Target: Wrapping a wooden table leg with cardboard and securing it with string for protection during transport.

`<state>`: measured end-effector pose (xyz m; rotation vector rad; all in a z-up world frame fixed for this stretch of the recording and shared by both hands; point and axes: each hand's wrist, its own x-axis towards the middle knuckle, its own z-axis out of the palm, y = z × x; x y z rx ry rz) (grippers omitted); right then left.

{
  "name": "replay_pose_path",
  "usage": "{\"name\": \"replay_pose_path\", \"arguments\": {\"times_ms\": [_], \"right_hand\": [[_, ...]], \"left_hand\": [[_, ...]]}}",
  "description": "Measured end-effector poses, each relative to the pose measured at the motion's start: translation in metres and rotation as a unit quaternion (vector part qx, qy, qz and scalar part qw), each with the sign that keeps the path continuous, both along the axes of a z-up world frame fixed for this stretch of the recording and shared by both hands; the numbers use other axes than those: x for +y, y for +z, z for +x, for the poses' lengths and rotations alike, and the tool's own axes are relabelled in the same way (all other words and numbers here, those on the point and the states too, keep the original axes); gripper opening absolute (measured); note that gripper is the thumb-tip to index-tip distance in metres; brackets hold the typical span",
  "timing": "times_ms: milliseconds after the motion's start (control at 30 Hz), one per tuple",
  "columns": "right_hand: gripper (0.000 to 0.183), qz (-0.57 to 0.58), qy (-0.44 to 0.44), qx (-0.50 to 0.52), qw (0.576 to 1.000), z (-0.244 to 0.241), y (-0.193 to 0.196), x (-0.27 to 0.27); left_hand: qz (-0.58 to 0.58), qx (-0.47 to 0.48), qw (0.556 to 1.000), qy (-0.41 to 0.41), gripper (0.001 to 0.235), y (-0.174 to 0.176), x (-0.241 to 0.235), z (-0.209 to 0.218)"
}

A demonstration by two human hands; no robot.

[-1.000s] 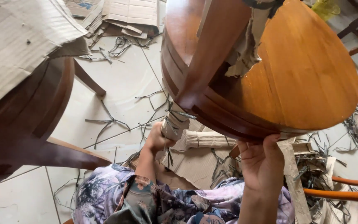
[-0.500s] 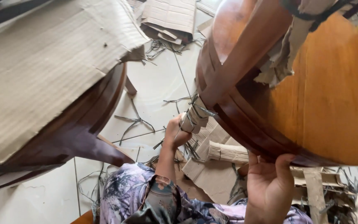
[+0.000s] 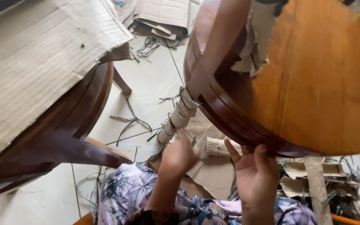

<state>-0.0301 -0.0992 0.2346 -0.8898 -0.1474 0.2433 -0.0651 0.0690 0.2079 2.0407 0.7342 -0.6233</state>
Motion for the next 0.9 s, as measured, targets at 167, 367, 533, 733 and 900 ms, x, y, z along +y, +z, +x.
{"name": "replay_pose_path", "arguments": {"times_ms": [167,367,533,733,900], "right_hand": [[0.026,-0.213,0.245,-0.071,0.943,0.029,-0.045,-0.083],[0.021,-0.578,0.073,-0.007,0.813,0.085,-0.142,-0.18],[0.065,-0.647,-0.051,0.116,0.752,0.109,-0.171,-0.177],[0.022,-0.681,0.098,-0.082,0.721,0.147,-0.259,-0.185],[0.033,-0.465,0.057,-0.04,0.883,0.13,-0.251,-0.174]], "left_hand": [[-0.112,-0.22,0.935,-0.254,0.05,0.04,-0.043,-0.03],[-0.213,-0.417,0.861,-0.198,0.076,0.028,-0.105,-0.011],[-0.262,-0.508,0.819,-0.052,0.061,0.021,-0.14,0.002],[-0.257,-0.567,0.781,0.04,0.069,0.01,-0.167,0.012],[-0.192,-0.617,0.755,0.108,0.068,-0.006,-0.177,0.011]]}}
